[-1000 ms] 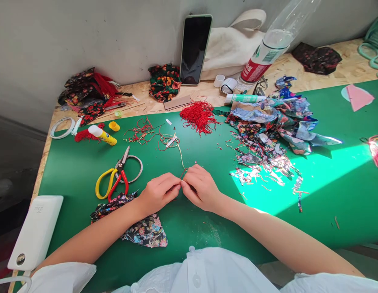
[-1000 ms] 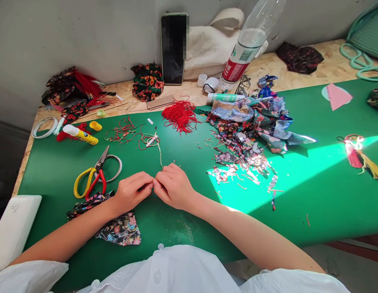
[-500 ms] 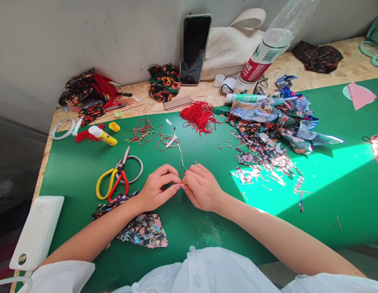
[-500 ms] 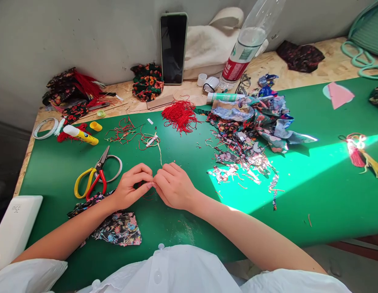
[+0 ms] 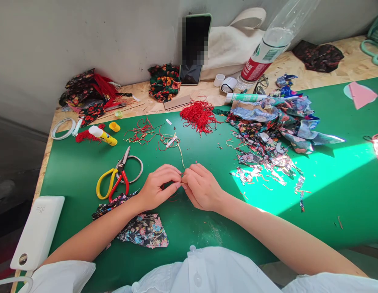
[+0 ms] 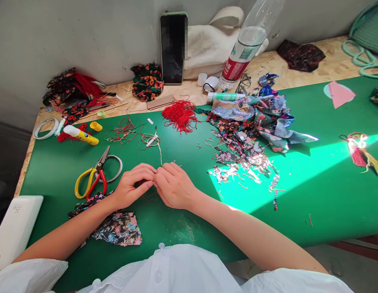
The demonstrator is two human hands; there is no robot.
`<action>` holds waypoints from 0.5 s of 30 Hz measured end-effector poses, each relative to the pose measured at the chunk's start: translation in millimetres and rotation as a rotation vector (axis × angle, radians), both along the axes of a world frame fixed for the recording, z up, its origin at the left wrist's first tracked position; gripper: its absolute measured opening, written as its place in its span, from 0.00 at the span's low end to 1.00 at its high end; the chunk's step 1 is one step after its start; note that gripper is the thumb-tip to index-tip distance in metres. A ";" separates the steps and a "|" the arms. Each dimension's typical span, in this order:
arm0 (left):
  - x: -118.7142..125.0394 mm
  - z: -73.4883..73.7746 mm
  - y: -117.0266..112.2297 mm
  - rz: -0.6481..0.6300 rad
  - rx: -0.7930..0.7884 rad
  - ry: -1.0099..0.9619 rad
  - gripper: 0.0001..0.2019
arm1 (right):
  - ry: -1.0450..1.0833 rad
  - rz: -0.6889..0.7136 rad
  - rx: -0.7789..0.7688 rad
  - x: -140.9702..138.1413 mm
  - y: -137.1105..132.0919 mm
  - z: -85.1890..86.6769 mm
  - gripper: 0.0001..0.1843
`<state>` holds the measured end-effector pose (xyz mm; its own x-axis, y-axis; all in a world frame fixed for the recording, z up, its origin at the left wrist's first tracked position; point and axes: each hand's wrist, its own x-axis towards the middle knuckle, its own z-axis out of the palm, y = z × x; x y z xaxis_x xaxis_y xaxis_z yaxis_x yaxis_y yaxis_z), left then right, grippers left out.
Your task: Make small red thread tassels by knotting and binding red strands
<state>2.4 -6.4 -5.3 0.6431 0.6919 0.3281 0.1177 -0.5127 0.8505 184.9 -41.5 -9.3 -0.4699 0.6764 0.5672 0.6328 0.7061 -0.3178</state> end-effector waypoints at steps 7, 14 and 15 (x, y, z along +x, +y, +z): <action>-3.4 3.0 -3.8 -0.089 -0.354 0.073 0.07 | -0.028 0.089 -0.010 6.3 5.6 1.9 0.12; -3.9 6.7 -1.5 -0.059 -0.449 0.150 0.08 | -0.075 0.098 0.044 8.5 7.8 1.9 0.11; -4.0 7.5 -0.8 -0.048 -0.422 0.168 0.08 | -0.091 0.098 0.042 9.5 8.5 2.4 0.11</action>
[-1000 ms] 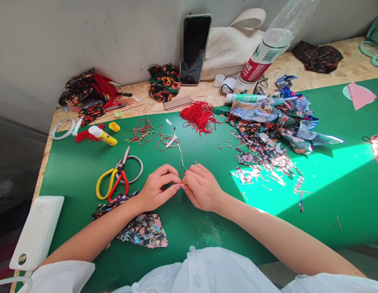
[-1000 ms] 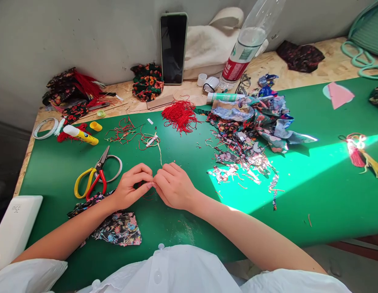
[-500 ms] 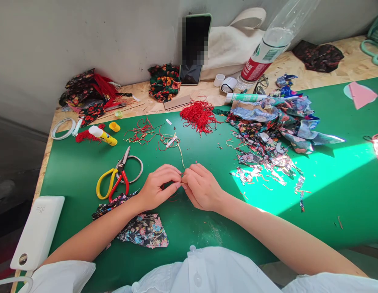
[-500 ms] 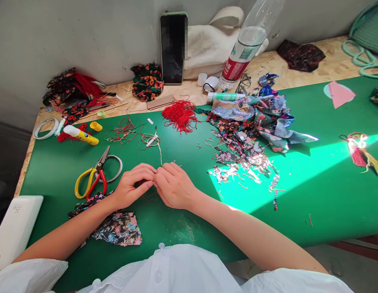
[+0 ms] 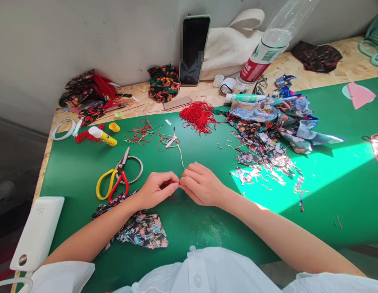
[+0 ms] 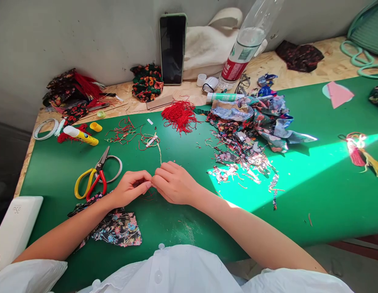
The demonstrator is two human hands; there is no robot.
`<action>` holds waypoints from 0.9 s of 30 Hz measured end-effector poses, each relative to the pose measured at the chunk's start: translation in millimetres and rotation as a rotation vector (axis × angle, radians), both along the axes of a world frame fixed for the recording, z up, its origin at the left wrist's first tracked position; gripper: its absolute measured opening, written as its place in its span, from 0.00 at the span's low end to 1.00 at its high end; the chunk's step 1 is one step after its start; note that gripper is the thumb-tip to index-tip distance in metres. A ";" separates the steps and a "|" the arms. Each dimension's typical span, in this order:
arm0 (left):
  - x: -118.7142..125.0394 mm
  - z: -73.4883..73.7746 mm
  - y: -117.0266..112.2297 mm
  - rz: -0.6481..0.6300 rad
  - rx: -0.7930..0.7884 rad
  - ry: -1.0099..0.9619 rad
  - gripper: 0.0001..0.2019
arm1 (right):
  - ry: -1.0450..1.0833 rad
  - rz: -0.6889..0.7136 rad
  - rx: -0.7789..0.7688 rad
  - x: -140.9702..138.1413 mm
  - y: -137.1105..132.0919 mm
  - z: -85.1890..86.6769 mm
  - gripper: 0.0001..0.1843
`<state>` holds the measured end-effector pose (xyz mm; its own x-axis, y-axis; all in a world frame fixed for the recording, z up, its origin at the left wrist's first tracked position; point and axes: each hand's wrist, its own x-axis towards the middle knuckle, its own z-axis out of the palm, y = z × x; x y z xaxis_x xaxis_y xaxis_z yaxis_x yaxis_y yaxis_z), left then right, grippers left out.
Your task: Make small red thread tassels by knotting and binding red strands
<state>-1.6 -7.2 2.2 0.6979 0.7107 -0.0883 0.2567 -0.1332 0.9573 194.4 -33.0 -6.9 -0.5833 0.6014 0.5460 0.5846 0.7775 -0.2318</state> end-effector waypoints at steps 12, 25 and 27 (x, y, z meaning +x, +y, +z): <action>-0.3 0.4 2.6 0.007 -0.161 -0.014 0.12 | -0.176 -0.629 -0.191 33.3 29.2 -8.0 0.23; -1.2 -1.0 1.8 -0.016 -0.144 0.009 0.11 | -0.332 -0.537 -0.131 31.4 24.6 -2.6 0.23; -0.8 0.3 2.2 -0.016 -0.149 0.011 0.11 | -0.368 -0.500 -0.093 30.1 22.2 0.1 0.22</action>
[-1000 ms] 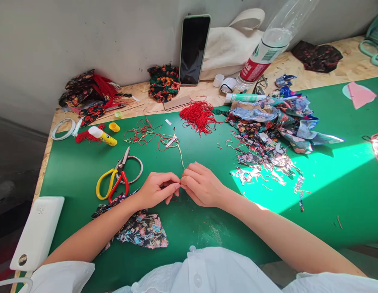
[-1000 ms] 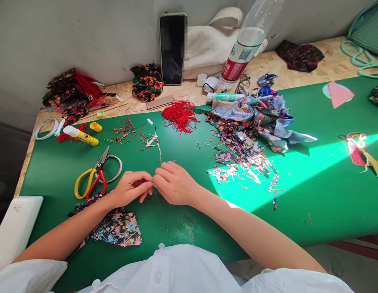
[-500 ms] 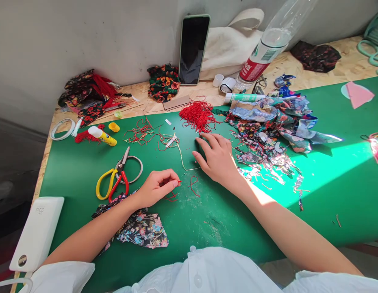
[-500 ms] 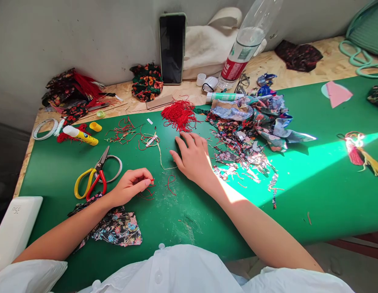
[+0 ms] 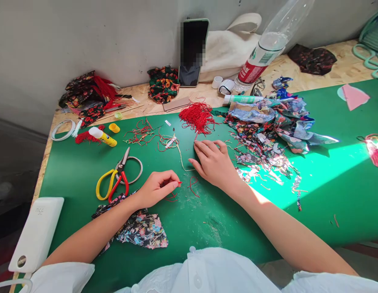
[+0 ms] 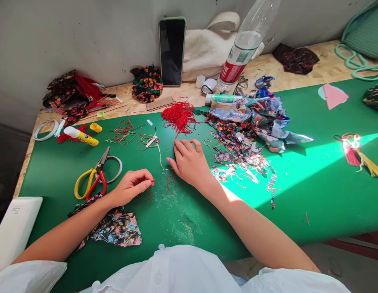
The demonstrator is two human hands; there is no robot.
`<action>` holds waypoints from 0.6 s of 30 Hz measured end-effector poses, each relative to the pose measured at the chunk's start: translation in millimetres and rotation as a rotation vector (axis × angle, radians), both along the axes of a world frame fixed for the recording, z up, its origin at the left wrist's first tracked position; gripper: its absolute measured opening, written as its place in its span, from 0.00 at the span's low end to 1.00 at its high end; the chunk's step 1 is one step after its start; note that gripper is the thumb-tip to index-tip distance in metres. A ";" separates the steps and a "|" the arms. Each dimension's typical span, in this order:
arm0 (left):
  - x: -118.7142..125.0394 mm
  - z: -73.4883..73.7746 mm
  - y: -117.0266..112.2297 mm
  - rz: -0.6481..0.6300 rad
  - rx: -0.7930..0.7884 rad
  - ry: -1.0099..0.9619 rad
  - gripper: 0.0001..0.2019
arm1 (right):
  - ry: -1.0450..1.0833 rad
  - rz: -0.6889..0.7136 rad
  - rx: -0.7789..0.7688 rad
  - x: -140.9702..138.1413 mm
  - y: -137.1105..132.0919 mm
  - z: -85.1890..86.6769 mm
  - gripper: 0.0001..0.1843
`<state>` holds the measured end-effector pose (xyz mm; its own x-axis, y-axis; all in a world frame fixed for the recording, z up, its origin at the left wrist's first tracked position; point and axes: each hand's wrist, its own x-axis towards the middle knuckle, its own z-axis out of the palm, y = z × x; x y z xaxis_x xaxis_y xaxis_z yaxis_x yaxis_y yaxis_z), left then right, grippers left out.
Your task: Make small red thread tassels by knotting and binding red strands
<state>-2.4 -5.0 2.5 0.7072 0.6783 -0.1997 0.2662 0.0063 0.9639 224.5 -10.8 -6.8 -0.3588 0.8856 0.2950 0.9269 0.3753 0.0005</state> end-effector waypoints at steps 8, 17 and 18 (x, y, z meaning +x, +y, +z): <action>0.5 1.0 0.1 0.000 0.008 0.011 0.11 | -0.007 0.235 0.085 -8.4 -8.9 5.7 0.15; -0.3 -0.1 0.4 0.001 -0.011 -0.006 0.11 | 0.085 0.181 0.123 -14.8 -12.2 4.9 0.09; -0.5 -0.5 0.5 0.000 -0.014 -0.004 0.12 | 0.075 0.139 0.119 -15.0 -12.5 4.9 0.09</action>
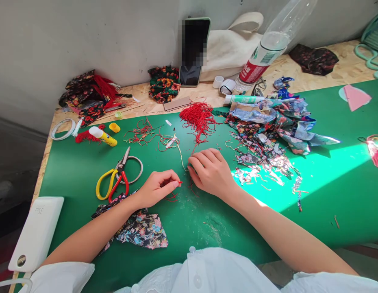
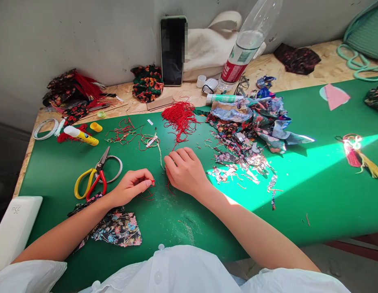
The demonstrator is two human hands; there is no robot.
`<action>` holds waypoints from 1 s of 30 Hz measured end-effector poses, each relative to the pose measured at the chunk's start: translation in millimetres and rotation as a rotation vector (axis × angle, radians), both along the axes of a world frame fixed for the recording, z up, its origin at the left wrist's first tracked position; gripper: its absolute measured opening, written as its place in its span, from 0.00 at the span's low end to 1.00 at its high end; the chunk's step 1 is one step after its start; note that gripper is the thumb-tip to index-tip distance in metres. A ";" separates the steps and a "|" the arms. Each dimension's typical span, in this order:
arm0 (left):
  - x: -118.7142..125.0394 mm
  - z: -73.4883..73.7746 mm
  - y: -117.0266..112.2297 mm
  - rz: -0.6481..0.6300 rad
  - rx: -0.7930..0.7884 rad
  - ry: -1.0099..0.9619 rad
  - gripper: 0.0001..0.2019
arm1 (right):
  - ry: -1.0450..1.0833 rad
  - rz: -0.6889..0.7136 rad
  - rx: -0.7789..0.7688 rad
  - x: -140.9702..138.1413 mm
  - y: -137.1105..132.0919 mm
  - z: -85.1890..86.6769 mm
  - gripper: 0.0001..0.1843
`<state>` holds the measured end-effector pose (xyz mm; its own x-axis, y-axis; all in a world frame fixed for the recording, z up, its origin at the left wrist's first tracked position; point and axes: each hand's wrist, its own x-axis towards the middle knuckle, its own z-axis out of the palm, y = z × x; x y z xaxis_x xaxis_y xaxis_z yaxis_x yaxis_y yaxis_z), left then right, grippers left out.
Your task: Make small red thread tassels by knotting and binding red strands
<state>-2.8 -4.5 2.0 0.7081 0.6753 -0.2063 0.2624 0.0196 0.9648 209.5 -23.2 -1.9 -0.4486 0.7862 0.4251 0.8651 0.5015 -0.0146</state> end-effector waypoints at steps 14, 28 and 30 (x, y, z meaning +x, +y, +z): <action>-0.3 -0.2 0.3 -0.010 0.014 0.003 0.11 | -0.063 -0.098 -0.032 -6.4 -3.5 -9.1 0.11; 5.0 -7.6 2.5 0.183 -0.096 -0.340 0.09 | 0.153 0.196 0.093 -17.1 -15.1 -4.8 0.07; 4.2 -6.0 2.5 0.184 -0.130 -0.310 0.10 | 0.139 0.226 0.096 -20.1 -18.2 -5.2 0.09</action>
<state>1.4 -2.0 -4.0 0.6197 0.7792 -0.0940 -0.0605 0.1669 0.9841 189.5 -41.4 -7.0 -0.5405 0.6255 0.5626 0.7239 0.6866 -0.0678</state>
